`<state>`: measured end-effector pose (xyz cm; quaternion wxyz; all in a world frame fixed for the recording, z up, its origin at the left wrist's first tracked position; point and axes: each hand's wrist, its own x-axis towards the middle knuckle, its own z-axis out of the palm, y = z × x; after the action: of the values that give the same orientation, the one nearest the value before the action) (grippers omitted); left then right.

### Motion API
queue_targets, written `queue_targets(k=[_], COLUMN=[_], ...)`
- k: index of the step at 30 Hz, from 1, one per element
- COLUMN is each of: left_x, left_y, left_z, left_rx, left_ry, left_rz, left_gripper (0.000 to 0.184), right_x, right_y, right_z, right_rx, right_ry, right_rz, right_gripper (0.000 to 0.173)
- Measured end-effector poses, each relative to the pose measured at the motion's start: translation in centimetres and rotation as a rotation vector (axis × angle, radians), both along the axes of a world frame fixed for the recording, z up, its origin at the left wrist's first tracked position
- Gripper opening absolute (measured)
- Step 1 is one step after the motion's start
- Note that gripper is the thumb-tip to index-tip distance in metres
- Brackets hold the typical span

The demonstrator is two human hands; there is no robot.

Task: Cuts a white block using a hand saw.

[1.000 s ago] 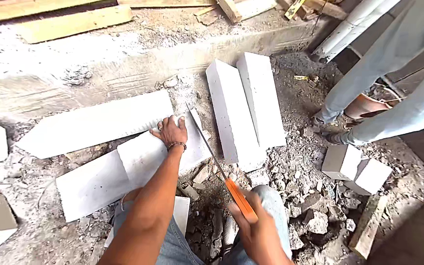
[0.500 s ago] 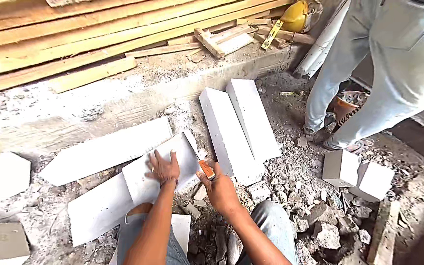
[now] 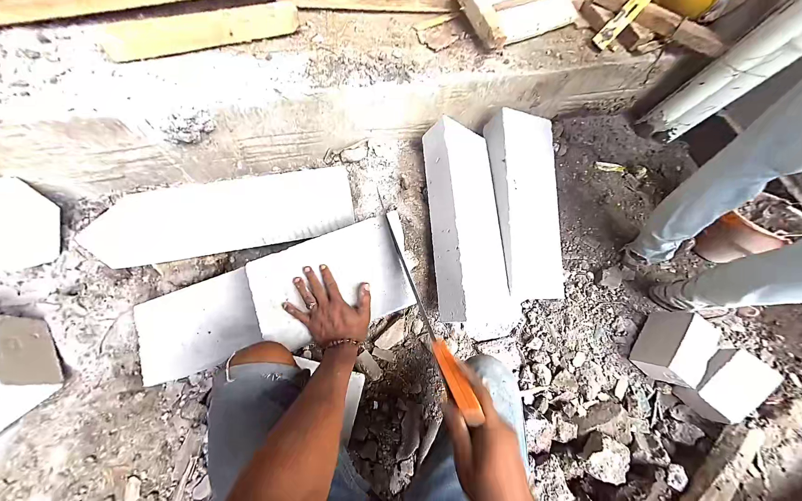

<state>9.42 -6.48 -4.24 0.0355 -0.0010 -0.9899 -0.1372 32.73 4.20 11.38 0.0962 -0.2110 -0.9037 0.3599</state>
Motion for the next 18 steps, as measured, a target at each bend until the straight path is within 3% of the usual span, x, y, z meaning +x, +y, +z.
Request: queue_targets(k=[2, 4, 6, 10, 11, 14, 16, 18], left_x=[-0.2, -1.8, -1.7, 0.1, 0.4, 0.1, -0.2, -1.5], left_y=[-0.1, 0.6, 0.6, 0.2, 0.1, -0.1, 0.1, 0.6], left_z=[0.1, 0.8, 1.0, 0.3, -0.1, -0.2, 0.0, 0.4], left_rx=[0.009, -0.006, -0.021, 0.001, 0.008, 0.004, 0.021, 0.034], left_ry=[-0.002, -0.037, -0.059, -0.015, -0.001, 0.014, 0.002, 0.001], left_rz=[-0.023, 0.004, 0.019, 0.014, 0.014, 0.016, 0.019, 0.025], left_gripper=[0.096, 0.097, 0.097, 0.096, 0.096, 0.097, 0.098, 0.1], right_x=[-7.5, -11.1, -8.0, 4.6, 5.1, -2.4, -8.8, -11.4], right_y=[1.2, 1.9, 1.6, -1.1, -1.2, -0.1, 1.4, 2.0], right_z=[0.0, 0.9, 0.9, 2.9, 3.3, 1.3, 0.9, 1.2], right_rx=[-0.021, -0.069, -0.079, -0.075, -0.084, 0.015, -0.04, -0.063], right_ry=[-0.085, -0.132, -0.135, -0.069, -0.072, -0.074, -0.146, -0.137], right_rz=[0.005, 0.006, 0.008, -0.006, -0.002, 0.008, 0.004, -0.001], right_gripper=[0.054, 0.056, 0.057, 0.058, 0.057, 0.053, 0.052, 0.053])
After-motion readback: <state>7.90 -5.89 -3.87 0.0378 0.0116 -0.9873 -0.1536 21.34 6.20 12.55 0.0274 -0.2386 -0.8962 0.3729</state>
